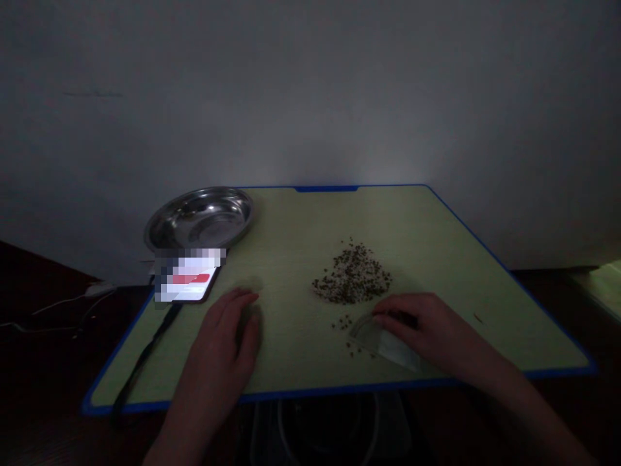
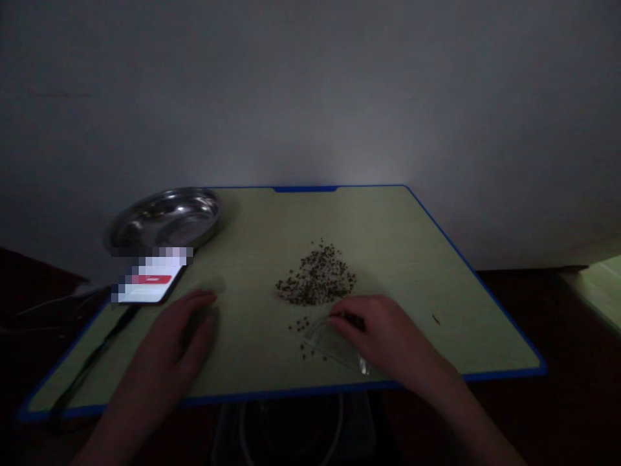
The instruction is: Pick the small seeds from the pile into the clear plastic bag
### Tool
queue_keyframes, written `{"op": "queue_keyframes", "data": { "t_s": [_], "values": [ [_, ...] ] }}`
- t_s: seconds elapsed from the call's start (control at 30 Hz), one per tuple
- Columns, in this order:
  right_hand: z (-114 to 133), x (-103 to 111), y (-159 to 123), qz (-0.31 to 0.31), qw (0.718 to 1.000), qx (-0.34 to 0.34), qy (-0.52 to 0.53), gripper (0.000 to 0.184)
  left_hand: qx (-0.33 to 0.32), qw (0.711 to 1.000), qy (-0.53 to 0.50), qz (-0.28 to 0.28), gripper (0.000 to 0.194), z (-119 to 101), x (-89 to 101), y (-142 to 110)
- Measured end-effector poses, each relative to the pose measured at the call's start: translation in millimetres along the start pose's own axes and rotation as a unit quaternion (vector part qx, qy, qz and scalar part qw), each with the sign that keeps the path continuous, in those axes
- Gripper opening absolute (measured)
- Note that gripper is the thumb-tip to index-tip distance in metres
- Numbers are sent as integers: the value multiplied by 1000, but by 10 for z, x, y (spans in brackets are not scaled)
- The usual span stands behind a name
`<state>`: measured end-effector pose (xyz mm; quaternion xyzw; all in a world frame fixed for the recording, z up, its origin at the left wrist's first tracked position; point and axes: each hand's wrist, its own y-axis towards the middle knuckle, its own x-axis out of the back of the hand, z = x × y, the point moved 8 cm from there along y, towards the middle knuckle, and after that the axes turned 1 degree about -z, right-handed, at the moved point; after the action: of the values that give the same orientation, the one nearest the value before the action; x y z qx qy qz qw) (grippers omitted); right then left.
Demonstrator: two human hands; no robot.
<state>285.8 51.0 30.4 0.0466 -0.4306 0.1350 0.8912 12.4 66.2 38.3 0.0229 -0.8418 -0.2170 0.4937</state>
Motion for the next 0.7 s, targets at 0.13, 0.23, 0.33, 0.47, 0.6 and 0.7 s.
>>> {"op": "queue_keyframes", "data": {
  "t_s": [0.13,0.23,0.33,0.47,0.6,0.7],
  "values": [
    [159,-103,3,20,1000,12,-6,20,5,1000,1,0,34,9,-4,6],
    [224,-120,2,22,1000,12,-8,19,2,1000,2,5,34,9,-15,8],
    [248,-137,5,22,1000,12,-6,20,-5,1000,2,2,34,-3,-11,10],
    [379,-244,-11,50,998,42,6,19,-10,1000,2,4,33,-22,-8,10],
    [498,-287,-52,73,995,68,21,17,-2,1000,-6,3,33,-28,1,6],
    [416,-142,-63,39,997,56,32,18,-1,1000,-9,-2,33,-28,7,2]
  ]
}}
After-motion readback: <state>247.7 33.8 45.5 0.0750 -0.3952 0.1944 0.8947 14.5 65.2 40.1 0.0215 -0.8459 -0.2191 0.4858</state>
